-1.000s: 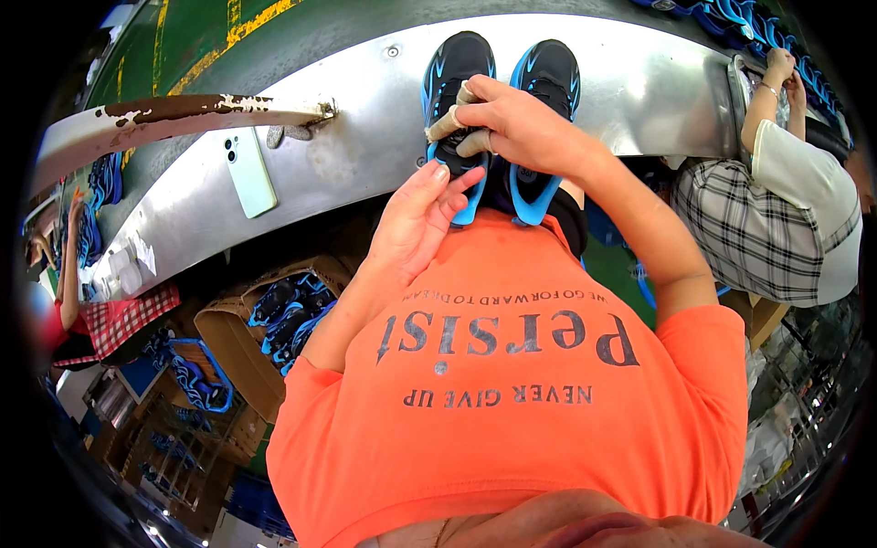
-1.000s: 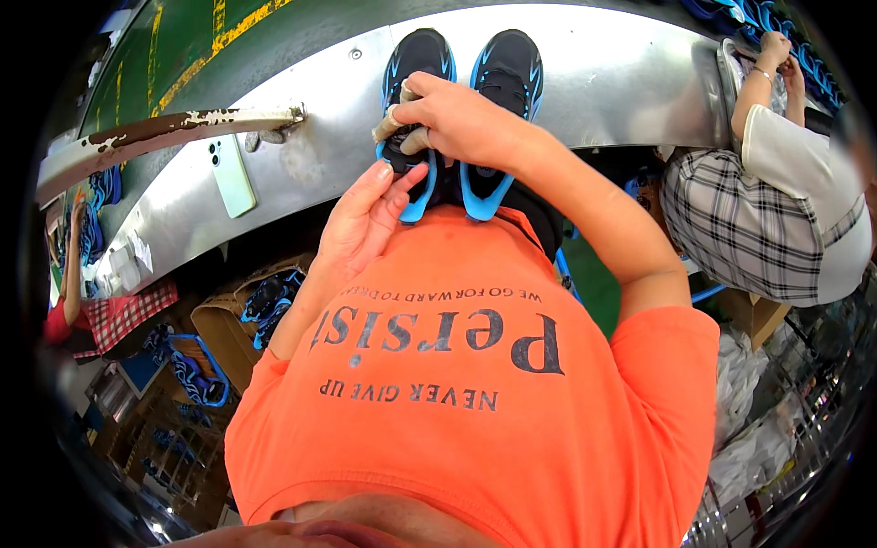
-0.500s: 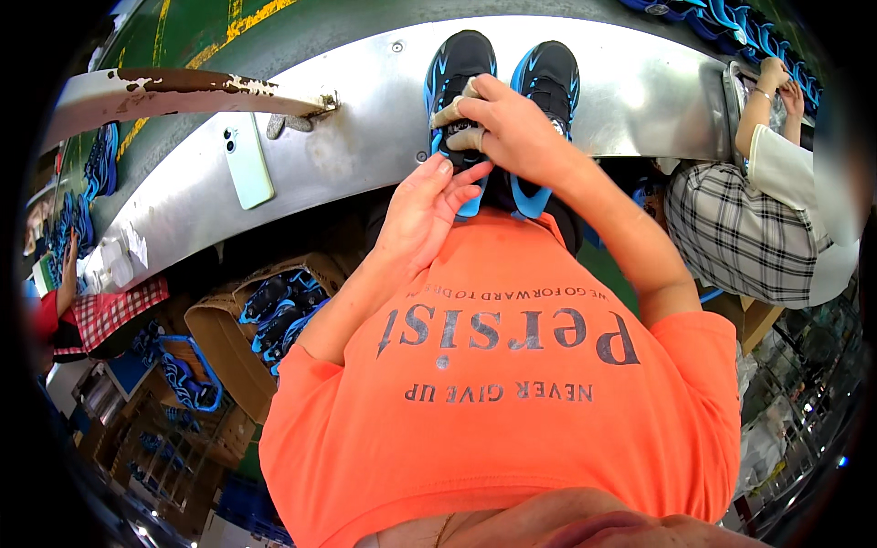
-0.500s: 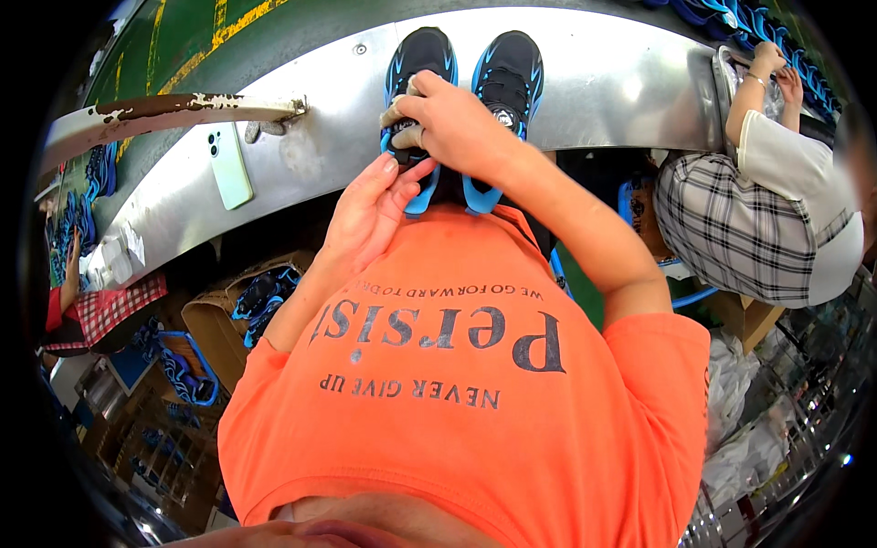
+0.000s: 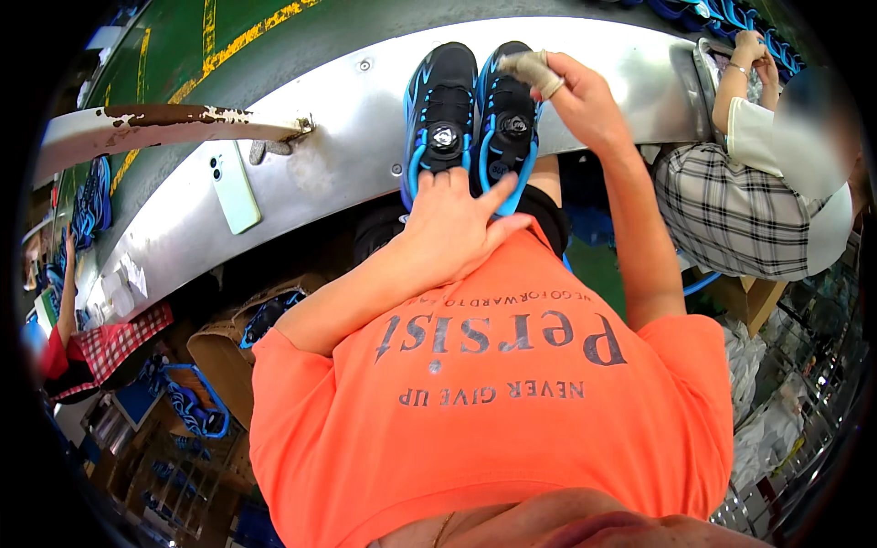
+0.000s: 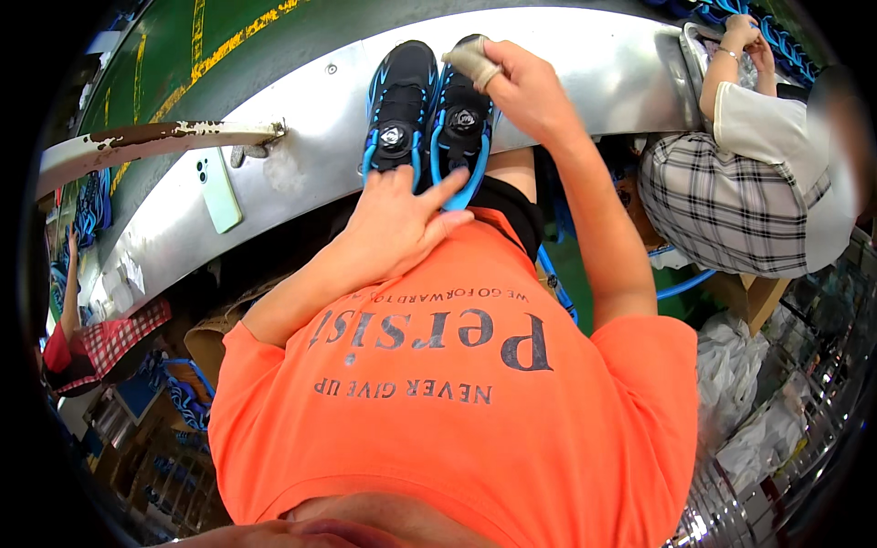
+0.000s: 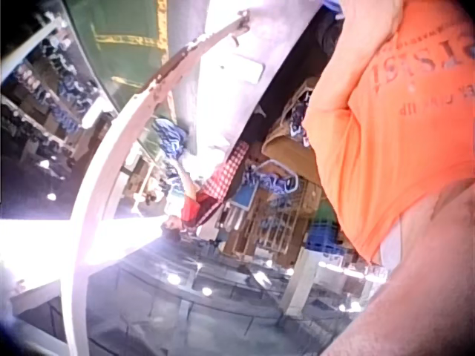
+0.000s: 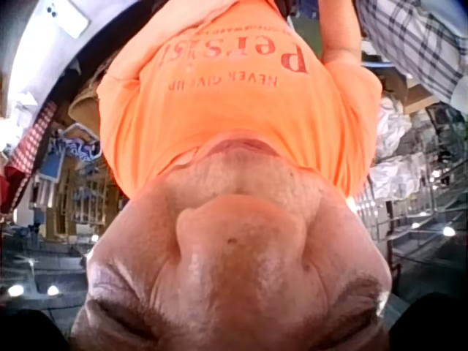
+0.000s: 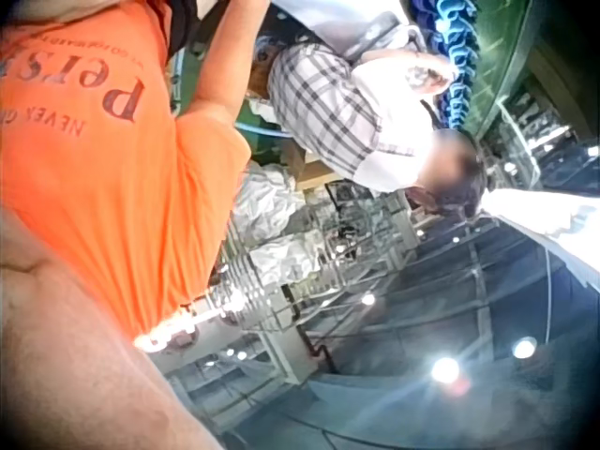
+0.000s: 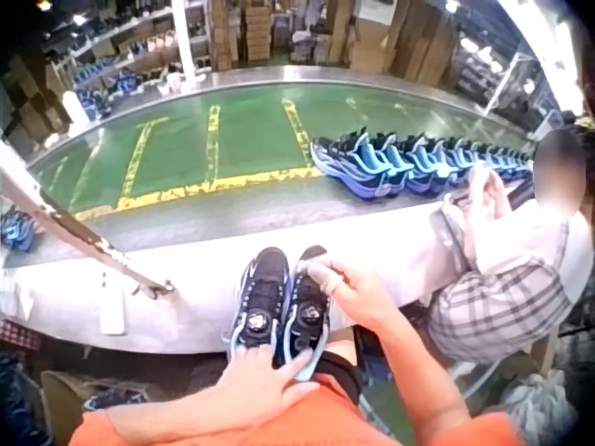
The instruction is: The person performs a series of assembly steps on several blue and black shoes by hand, including inserting white support components, wiping the shoe surfaces, and placing completed units back onto a moving conveyor belt.
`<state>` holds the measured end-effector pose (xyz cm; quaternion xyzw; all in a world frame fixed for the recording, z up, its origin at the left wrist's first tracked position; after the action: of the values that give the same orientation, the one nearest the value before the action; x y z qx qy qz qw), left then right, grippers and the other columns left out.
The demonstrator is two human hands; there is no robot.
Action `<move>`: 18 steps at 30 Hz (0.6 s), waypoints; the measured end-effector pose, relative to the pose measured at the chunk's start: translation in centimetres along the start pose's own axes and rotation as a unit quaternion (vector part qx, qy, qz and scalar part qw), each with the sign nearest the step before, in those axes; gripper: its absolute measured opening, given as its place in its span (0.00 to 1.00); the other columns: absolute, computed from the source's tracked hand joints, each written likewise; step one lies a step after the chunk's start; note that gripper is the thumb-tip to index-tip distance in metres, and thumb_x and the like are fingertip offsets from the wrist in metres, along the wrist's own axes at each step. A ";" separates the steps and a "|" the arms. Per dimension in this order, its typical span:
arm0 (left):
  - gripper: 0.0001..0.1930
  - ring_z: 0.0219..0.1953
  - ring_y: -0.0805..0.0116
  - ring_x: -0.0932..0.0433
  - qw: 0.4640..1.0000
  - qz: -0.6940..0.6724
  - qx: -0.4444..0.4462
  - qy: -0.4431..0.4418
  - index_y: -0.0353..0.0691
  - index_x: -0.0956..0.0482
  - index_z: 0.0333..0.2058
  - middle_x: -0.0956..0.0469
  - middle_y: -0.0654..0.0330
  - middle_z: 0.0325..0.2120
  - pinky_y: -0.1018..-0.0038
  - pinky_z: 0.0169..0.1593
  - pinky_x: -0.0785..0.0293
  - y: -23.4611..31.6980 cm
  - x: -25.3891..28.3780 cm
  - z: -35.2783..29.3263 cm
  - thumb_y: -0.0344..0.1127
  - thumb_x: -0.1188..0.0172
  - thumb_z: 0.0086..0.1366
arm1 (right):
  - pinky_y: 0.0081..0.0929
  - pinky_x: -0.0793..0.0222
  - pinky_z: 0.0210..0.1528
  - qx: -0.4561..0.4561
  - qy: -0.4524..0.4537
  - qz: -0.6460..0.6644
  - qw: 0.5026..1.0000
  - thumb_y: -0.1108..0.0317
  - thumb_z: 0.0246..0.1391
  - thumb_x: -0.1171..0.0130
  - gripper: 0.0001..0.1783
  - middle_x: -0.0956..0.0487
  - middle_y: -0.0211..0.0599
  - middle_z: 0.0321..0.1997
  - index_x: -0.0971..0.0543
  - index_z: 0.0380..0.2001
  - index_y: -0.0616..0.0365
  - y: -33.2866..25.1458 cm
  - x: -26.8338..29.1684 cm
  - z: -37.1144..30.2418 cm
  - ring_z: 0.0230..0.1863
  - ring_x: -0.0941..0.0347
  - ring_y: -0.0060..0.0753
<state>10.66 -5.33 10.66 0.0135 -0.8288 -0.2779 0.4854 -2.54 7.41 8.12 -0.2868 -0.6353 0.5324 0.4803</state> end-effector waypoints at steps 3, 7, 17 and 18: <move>0.28 0.40 0.43 0.27 0.974 0.054 -0.137 0.173 0.46 0.22 0.48 0.27 0.39 0.33 0.52 0.49 0.37 -1.8 -1.8 0.2 0.62 0.46 0.61 | 0.18 0.32 0.36 -0.024 -0.013 0.020 0.999 0.63 0.62 0.46 0.12 0.24 0.25 0.32 0.18 0.43 0.55 -0.4 0.0 -0.6 0.31 0.31 0.16; 0.22 0.26 0.48 0.23 0.986 -0.003 -0.082 0.142 0.45 0.21 0.36 0.24 0.49 0.22 0.58 0.30 0.28 -3.5 0.2 3.9 0.55 0.32 0.51 | 0.18 0.33 0.38 -0.053 0.007 0.030 0.998 0.63 0.65 0.49 0.14 0.22 0.25 0.35 0.18 0.44 0.57 1.3 1.2 -1.2 0.32 0.32 0.16; 0.25 0.48 0.48 0.23 0.927 0.187 0.238 0.222 0.51 0.20 0.47 0.24 0.46 0.50 0.55 0.51 0.28 -20.3 16.8 12.2 0.62 0.46 0.61 | 0.21 0.31 0.41 -0.054 0.077 -0.077 0.993 0.62 0.59 0.41 0.14 0.20 0.27 0.35 0.19 0.46 0.55 5.3 9.7 4.4 0.32 0.29 0.21; 0.24 0.52 0.48 0.25 0.923 0.175 0.237 0.247 0.54 0.20 0.48 0.32 0.46 0.56 0.53 0.53 0.30 -22.2 16.9 12.2 0.62 0.47 0.62 | 0.25 0.31 0.43 0.008 0.080 -0.160 0.984 0.59 0.56 0.38 0.16 0.20 0.31 0.38 0.19 0.47 0.52 4.3 10.5 6.2 0.35 0.28 0.27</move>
<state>-13.68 -23.61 9.01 0.0518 -0.7132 0.0284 0.6985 -12.80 15.31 7.39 -0.2192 -0.6280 0.4290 0.6113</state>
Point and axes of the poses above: each hand's wrist, its own z-axis towards the middle knuckle, its own x-axis out of the back of the hand, y = z × x, the point moved 7 cm from there along z, towards the middle knuckle
